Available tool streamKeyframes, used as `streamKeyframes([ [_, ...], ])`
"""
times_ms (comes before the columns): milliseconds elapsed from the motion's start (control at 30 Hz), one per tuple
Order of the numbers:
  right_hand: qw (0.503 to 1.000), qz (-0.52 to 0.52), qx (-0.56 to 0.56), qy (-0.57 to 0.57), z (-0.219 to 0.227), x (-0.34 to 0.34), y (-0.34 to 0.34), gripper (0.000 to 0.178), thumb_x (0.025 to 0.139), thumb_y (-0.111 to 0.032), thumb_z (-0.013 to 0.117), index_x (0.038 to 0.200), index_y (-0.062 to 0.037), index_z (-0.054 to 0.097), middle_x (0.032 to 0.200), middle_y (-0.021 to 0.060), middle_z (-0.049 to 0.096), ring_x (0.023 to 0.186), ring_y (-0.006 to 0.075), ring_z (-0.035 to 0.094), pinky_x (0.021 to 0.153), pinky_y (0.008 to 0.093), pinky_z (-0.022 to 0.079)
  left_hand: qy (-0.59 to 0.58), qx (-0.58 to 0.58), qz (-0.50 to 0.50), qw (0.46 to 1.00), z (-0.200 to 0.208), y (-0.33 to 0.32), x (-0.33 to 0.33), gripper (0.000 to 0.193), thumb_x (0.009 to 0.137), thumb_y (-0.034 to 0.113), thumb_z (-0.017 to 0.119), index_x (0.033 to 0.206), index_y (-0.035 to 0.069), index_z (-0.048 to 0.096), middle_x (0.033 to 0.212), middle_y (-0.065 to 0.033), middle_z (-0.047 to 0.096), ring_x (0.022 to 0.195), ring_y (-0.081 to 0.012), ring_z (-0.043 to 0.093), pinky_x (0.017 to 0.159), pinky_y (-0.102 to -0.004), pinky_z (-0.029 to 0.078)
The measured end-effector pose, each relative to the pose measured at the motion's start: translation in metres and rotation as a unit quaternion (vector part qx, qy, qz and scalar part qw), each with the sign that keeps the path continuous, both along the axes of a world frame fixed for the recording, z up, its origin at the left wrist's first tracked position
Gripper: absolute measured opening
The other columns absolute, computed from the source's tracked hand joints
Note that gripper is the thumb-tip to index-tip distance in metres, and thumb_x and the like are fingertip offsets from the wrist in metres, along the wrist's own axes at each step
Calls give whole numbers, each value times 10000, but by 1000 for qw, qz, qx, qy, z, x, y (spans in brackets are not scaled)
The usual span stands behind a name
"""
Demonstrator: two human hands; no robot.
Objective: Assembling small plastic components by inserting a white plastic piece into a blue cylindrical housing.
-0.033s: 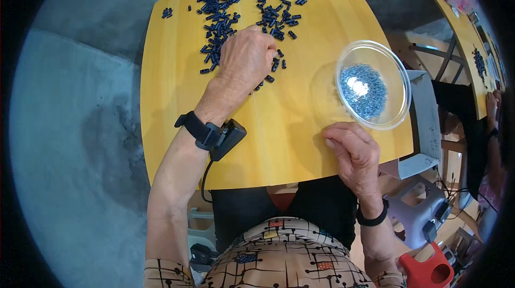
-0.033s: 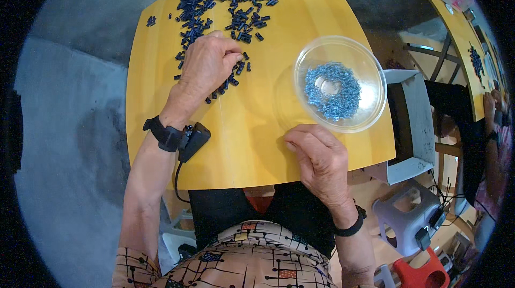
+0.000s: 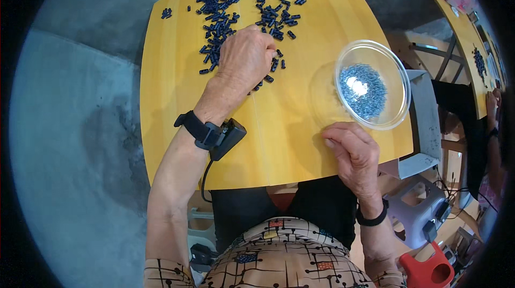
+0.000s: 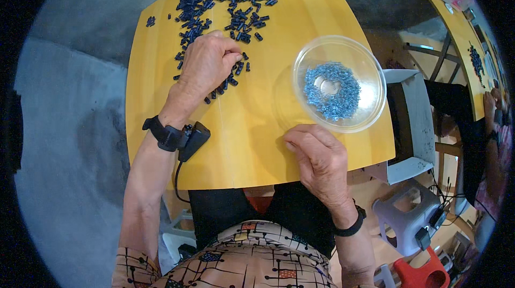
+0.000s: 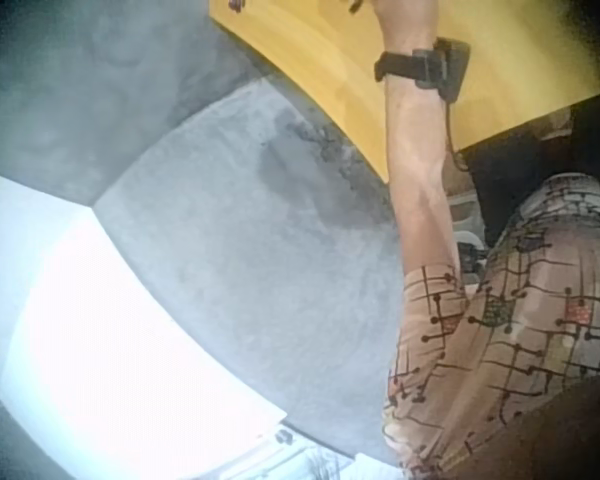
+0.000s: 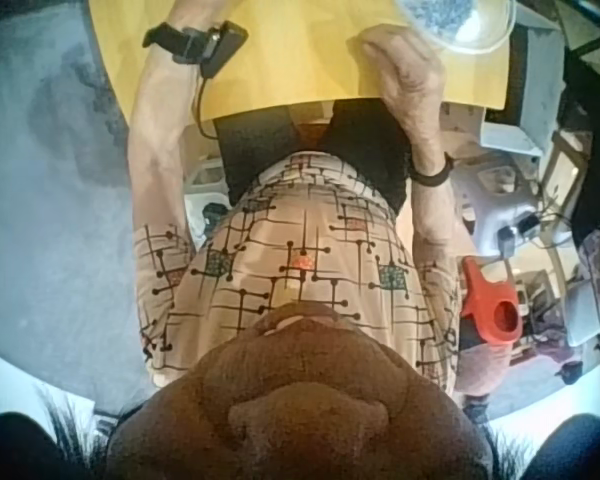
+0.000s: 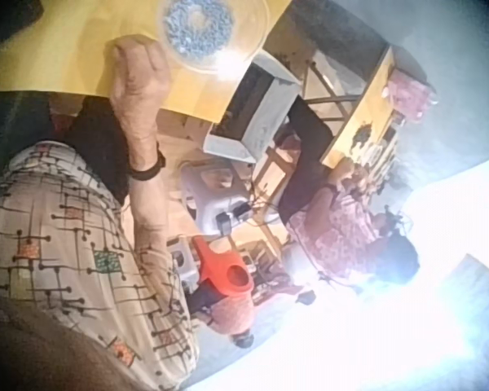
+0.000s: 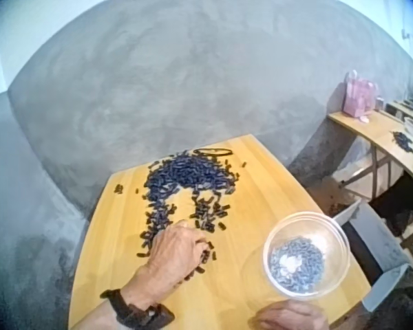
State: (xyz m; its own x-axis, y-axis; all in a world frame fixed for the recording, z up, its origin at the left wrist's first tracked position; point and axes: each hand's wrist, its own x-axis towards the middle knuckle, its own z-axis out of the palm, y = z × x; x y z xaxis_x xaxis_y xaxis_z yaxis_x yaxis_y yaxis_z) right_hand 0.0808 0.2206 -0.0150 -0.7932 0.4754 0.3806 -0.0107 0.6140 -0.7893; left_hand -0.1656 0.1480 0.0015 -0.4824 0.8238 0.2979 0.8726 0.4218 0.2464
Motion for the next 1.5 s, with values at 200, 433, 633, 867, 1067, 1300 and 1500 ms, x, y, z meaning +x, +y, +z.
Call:
streamKeyframes([
  [200, 1000, 6, 6, 1, -1, 0, 0, 133, 683, 58, 639, 799, 1, 614, 796, 108, 620, 750, 261, 613, 658, 313, 488, -17, 17, -1, 1000, 0, 1, -3, 100, 732, 138, 648, 745, 40, 669, 727, -114, 583, 720, -286, 585, 645, -388, 461],
  [433, 1000, 8, -9, -2, -1, -1, -1, 126, 700, 58, 632, 811, 1, 615, 790, 111, 614, 759, 258, 611, 668, 309, 487, -2, 85, -37, 996, 12, -12, 5, 85, 743, 111, 639, 776, 37, 665, 740, -110, 598, 703, -276, 592, 620, -362, 462],
  [633, 1000, 2, -2, -7, 0, 0, 0, 131, 709, 62, 625, 825, 0, 615, 790, 117, 612, 763, 256, 609, 675, 306, 484, -52, 51, -12, 997, 20, -70, 35, 74, 741, 81, 637, 765, 12, 644, 728, -111, 594, 674, -268, 592, 591, -335, 449],
  [867, 1000, 7, 16, 5, -1, 0, -2, 135, 709, 60, 625, 830, 2, 612, 804, 121, 612, 761, 255, 608, 675, 306, 481, -76, 44, 33, 996, 2, -102, 52, 60, 725, 32, 654, 773, 0, 637, 742, -119, 602, 663, -266, 598, 602, -334, 467],
  [1067, 1000, 0, 20, -8, -3, -1, -6, 134, 708, 58, 630, 828, -2, 617, 813, 120, 614, 763, 251, 609, 673, 299, 479, -95, 71, 20, 993, -1, -101, 53, 68, 725, 18, 649, 787, -6, 633, 749, -116, 607, 662, -260, 601, 590, -325, 472],
  [1300, 1000, -3, 17, -13, -2, -2, -6, 114, 725, 49, 631, 827, 0, 617, 819, 113, 620, 768, 235, 610, 676, 286, 479, -92, 91, 19, 991, -3, -110, 49, 68, 723, 14, 647, 783, -12, 627, 718, -122, 591, 635, -257, 589, 569, -321, 461],
  [1500, 999, -9, 31, -24, -2, -2, -6, 112, 727, 56, 624, 823, -1, 616, 819, 110, 620, 774, 230, 614, 676, 285, 479, -159, 69, 29, 985, 4, -109, 48, 91, 720, 34, 666, 791, -11, 630, 717, -114, 589, 624, -230, 584, 570, -294, 460],
])
